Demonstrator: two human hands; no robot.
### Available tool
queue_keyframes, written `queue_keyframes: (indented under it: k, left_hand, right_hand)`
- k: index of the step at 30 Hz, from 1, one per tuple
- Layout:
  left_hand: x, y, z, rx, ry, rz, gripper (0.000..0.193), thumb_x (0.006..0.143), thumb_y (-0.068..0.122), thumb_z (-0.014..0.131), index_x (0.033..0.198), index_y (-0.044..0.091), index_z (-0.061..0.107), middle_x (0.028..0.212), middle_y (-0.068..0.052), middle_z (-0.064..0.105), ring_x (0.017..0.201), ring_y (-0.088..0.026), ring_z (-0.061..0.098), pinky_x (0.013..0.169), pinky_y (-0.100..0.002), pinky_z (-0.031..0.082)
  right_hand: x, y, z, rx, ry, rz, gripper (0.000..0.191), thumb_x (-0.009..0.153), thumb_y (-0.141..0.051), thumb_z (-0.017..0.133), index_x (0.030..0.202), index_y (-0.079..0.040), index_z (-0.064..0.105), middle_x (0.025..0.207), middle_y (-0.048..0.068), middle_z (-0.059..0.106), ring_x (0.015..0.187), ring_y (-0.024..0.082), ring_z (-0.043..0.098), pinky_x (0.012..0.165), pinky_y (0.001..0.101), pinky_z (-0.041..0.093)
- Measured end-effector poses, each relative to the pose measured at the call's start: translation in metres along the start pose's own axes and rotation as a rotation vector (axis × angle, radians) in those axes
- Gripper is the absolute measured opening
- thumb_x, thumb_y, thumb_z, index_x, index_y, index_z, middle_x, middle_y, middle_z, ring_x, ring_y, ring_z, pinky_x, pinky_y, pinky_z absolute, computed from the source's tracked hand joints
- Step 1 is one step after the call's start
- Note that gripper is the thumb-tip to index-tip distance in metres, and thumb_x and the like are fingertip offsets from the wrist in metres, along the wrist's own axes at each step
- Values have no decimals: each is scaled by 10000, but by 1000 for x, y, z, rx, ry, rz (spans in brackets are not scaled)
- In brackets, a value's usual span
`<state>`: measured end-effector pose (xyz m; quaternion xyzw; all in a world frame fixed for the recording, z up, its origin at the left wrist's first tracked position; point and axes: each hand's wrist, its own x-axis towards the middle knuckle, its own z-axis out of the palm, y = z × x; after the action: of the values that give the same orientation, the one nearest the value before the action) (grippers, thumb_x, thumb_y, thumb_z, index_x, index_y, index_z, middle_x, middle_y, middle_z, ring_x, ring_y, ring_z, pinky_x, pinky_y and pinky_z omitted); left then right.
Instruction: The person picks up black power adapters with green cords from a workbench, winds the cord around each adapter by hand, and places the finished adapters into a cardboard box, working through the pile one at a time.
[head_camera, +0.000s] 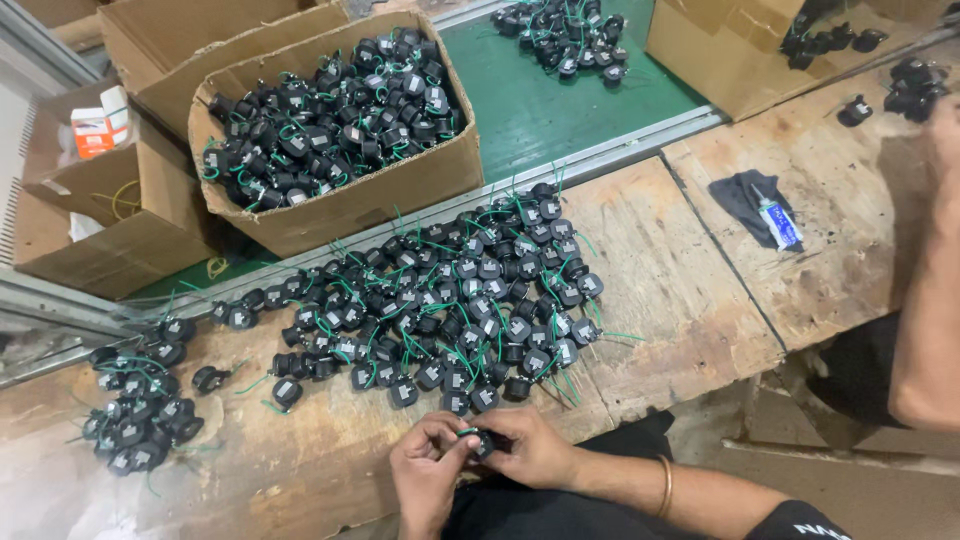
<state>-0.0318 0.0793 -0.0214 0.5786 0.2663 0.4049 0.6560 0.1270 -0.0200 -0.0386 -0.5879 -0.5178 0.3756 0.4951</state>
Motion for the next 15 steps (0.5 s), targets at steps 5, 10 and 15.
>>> queue_keyframes:
  k: [5, 10, 15]
  left_hand:
    - [2, 2, -10, 269, 62, 218, 243, 719, -15, 840, 798, 12, 612, 904, -107, 682, 843, -181, 657, 779, -281, 531]
    - [27, 31, -41, 603, 332, 366, 104, 853, 5, 771, 858, 12, 668, 945, -108, 724, 880, -205, 696, 832, -296, 534]
    - [26, 36, -10, 543, -33, 624, 206, 791, -29, 729, 995, -13, 760, 1054, -130, 765, 1042, -287, 737, 887, -383, 608]
  right_hand:
    - [2, -28, -13, -51, -8, -302, 304, 837, -85, 822, 1096, -15, 680, 1065, 141, 750, 1005, 256, 732, 856, 359, 579]
    - [9, -41, -22, 71, -30, -205, 294, 840, -119, 828, 1045, -26, 640, 1055, 126, 740, 999, 298, 741, 891, 393, 579]
    - [8, -34, -26, 6, -244, -236, 356, 935, -146, 763, 1231, -47, 592, 1129, 123, 725, 1090, 307, 731, 957, 402, 564]
